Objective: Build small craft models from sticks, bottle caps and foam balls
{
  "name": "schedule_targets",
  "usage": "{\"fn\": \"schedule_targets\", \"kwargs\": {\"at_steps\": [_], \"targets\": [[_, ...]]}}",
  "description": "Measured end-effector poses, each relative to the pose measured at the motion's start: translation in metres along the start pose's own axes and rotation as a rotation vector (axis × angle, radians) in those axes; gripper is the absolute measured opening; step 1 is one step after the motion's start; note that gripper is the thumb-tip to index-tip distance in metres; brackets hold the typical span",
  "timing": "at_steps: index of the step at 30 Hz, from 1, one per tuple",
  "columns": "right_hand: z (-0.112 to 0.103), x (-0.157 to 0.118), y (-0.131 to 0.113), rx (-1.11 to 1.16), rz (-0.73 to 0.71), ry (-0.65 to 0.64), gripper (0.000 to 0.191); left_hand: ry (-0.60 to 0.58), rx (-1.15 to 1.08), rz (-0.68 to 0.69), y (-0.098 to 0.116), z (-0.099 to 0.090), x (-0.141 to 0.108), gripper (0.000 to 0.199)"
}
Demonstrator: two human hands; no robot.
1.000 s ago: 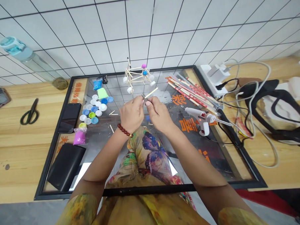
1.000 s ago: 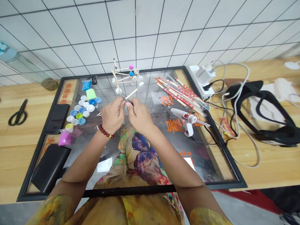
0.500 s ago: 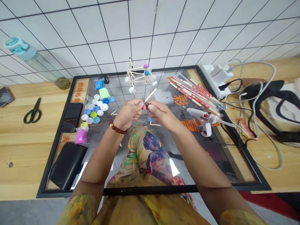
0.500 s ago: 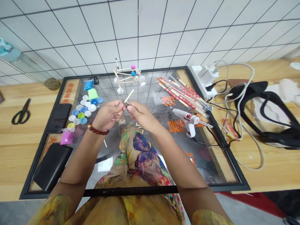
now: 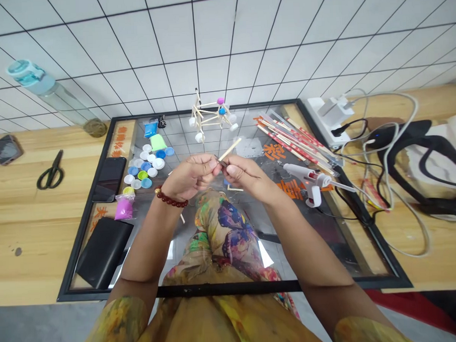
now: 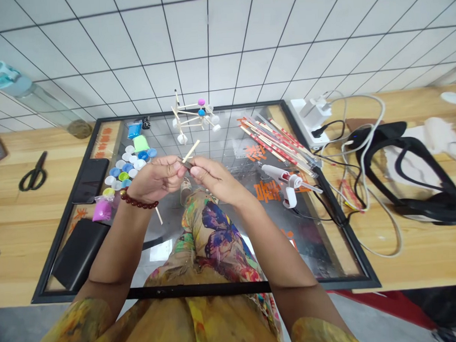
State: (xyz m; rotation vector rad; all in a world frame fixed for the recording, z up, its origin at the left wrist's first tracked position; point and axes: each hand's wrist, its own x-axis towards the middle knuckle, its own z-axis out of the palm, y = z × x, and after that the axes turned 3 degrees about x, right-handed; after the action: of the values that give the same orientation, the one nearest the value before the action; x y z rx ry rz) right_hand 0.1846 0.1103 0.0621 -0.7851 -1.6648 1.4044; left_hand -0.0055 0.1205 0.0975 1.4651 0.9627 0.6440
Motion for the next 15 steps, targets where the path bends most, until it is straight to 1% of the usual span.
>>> {"fn": "schedule_targets", "kwargs": {"at_steps": [1,2,4,5,6,7,8,9,10,11,12,13,15], "targets": [[0.000,0.000,-0.001,-0.022,-0.002,-0.004,0.044,0.014,0.043,0.010,0.001,0.001,-0.001,0.043],[0.002,0.000,-0.001,-0.040,0.005,0.013,0.044,0.095,0.147,0.037,0.001,0.005,-0.002,0.041],[0.011,0.003,0.003,-0.059,0.033,0.108,0.045,0.386,0.481,0.079,-0.001,0.018,-0.001,0.032],[0.016,0.006,0.006,-0.054,0.052,0.172,0.047,0.529,0.664,0.077,-0.002,0.026,0.000,0.027],[0.022,0.008,0.010,-0.036,0.075,0.233,0.048,0.635,0.817,0.060,-0.004,0.034,0.002,0.021],[0.027,0.010,0.014,-0.011,0.101,0.284,0.048,0.691,0.920,0.042,-0.005,0.039,0.003,0.016],[0.031,0.011,0.017,0.010,0.120,0.321,0.049,0.714,0.968,0.028,-0.006,0.042,0.004,0.013],[0.033,0.012,0.020,0.019,0.131,0.335,0.048,0.700,0.956,0.029,-0.007,0.042,0.004,0.013],[0.032,0.012,0.021,0.013,0.127,0.324,0.048,0.664,0.888,0.044,-0.007,0.040,0.004,0.014],[0.030,0.010,0.021,-0.006,0.103,0.293,0.048,0.613,0.769,0.066,-0.006,0.035,0.004,0.018],[0.026,0.009,0.019,-0.034,0.064,0.244,0.048,0.536,0.610,0.083,-0.005,0.028,0.003,0.023],[0.020,0.007,0.015,-0.063,0.020,0.181,0.047,0.427,0.431,0.085,-0.004,0.021,0.001,0.028],[0.008,0.002,0.007,-0.112,-0.055,0.046,0.046,0.165,0.093,0.031,-0.002,0.006,-0.001,0.037]]}}
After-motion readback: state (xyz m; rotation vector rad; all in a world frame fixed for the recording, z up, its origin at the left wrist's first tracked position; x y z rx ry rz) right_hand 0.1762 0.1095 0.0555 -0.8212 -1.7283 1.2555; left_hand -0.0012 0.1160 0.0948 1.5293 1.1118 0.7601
